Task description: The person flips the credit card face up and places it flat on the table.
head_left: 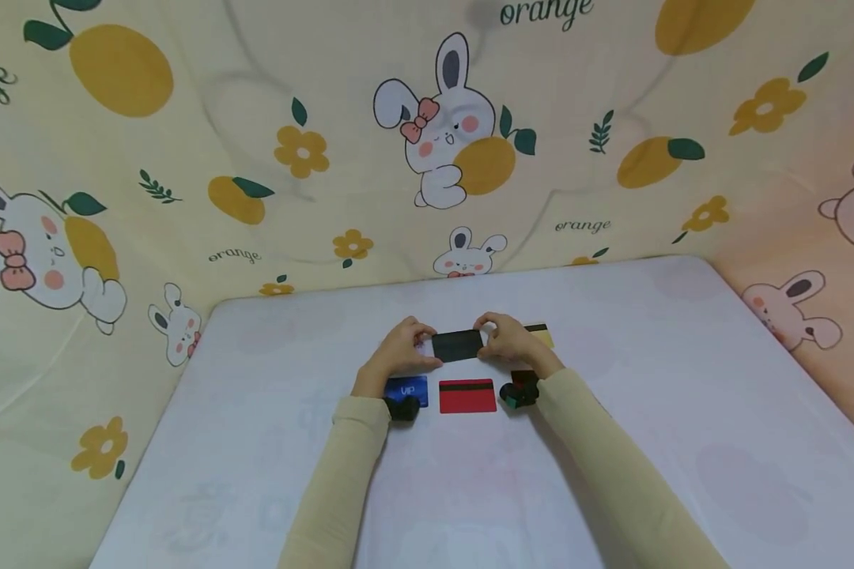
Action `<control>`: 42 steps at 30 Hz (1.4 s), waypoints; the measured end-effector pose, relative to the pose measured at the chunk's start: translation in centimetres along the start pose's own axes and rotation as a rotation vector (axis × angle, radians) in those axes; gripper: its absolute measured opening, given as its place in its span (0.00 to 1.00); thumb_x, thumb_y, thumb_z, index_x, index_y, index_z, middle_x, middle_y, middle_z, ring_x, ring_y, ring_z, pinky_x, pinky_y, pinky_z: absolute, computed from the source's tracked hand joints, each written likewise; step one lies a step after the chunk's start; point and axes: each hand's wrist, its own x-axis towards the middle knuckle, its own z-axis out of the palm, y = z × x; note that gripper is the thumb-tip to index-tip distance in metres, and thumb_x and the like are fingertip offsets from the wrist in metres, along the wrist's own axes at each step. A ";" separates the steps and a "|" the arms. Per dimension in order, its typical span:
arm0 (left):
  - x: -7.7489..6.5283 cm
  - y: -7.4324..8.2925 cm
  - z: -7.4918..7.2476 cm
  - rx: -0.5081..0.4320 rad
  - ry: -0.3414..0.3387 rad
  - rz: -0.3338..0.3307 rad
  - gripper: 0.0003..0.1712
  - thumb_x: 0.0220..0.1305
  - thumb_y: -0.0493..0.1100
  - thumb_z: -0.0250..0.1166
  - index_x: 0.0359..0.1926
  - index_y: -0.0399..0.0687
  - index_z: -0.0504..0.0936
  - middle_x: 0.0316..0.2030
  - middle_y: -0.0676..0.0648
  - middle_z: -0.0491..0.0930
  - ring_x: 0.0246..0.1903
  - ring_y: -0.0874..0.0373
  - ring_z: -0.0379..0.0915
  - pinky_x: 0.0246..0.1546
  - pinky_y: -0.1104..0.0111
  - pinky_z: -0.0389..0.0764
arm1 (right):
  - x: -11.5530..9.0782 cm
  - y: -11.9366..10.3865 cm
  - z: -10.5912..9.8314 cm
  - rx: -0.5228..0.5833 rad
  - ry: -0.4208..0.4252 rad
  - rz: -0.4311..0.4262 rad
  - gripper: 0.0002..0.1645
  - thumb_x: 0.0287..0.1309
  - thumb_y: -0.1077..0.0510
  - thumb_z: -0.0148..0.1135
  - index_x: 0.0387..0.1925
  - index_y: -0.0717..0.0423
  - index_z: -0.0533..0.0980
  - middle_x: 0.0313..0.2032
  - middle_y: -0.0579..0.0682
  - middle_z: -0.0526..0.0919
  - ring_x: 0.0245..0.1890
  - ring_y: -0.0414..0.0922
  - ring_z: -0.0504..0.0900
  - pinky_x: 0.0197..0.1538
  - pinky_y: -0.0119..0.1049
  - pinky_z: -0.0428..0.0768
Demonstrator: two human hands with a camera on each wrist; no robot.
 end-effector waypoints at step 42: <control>-2.5 0.7 0.0 -0.164 0.167 0.047 0.32 0.51 0.47 0.74 0.58 0.44 0.79 0.38 0.41 0.72 0.39 0.53 0.66 0.38 0.70 0.66 | -2.2 0.9 0.4 0.109 0.091 -0.143 0.37 0.48 0.60 0.73 0.61 0.53 0.70 0.18 0.44 0.71 0.20 0.43 0.67 0.26 0.31 0.66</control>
